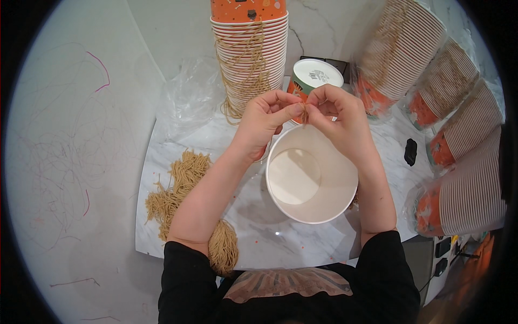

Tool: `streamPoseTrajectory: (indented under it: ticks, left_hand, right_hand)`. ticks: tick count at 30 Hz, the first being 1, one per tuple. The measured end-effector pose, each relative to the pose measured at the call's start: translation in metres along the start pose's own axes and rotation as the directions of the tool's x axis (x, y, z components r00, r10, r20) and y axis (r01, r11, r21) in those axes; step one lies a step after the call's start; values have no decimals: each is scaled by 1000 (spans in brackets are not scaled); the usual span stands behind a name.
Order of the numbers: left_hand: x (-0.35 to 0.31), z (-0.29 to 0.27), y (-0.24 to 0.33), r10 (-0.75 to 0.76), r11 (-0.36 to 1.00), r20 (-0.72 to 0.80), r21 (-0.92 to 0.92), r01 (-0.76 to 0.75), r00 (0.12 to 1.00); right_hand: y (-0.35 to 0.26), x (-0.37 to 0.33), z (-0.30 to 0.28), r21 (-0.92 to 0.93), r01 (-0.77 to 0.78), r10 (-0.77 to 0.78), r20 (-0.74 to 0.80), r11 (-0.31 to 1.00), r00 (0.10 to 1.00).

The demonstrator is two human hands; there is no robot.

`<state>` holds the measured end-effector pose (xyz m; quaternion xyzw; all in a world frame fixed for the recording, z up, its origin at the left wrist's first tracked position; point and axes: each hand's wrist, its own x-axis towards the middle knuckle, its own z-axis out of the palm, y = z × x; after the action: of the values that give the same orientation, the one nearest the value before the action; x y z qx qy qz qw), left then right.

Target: Threading and knotting lengths of string through pre-punched holes in the rims of paper cups to create handles or hangers.

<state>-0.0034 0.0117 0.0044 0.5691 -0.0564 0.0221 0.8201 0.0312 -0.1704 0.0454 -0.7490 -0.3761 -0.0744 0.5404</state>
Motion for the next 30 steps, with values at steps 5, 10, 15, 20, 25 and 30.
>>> streamPoseTrajectory:
  ticks: [5, 10, 15, 20, 25, 30]
  left_hand:
    - [-6, 10, 4, 66, 998, -59, 24, -65, 996]
    - [-6, 13, 3, 173, 983, -106, 75, -165, 979]
    - [-6, 13, 0, 275, 960, -132, 82, -266, 952]
    - [-8, 12, 6, 235, 967, -123, 125, -220, 964]
    - [-11, 13, 12, 174, 979, -114, 130, -159, 978]
    - [-7, 6, 7, 177, 981, -69, 87, -171, 982]
  right_hand:
    - [1, -1, 1, -32, 15, -16, -22, 999, 1000]
    - [-2, -1, 1, -116, 136, -140, -23, 984, 990]
    - [1, 1, 1, -30, 21, -22, -2, 999, 1000]
    - [14, 6, -2, 167, -62, 54, 50, 984, 997]
    - [13, 7, -6, 217, -141, 120, 107, 966, 987]
    - [14, 7, -8, 298, -311, 271, 169, 902, 948]
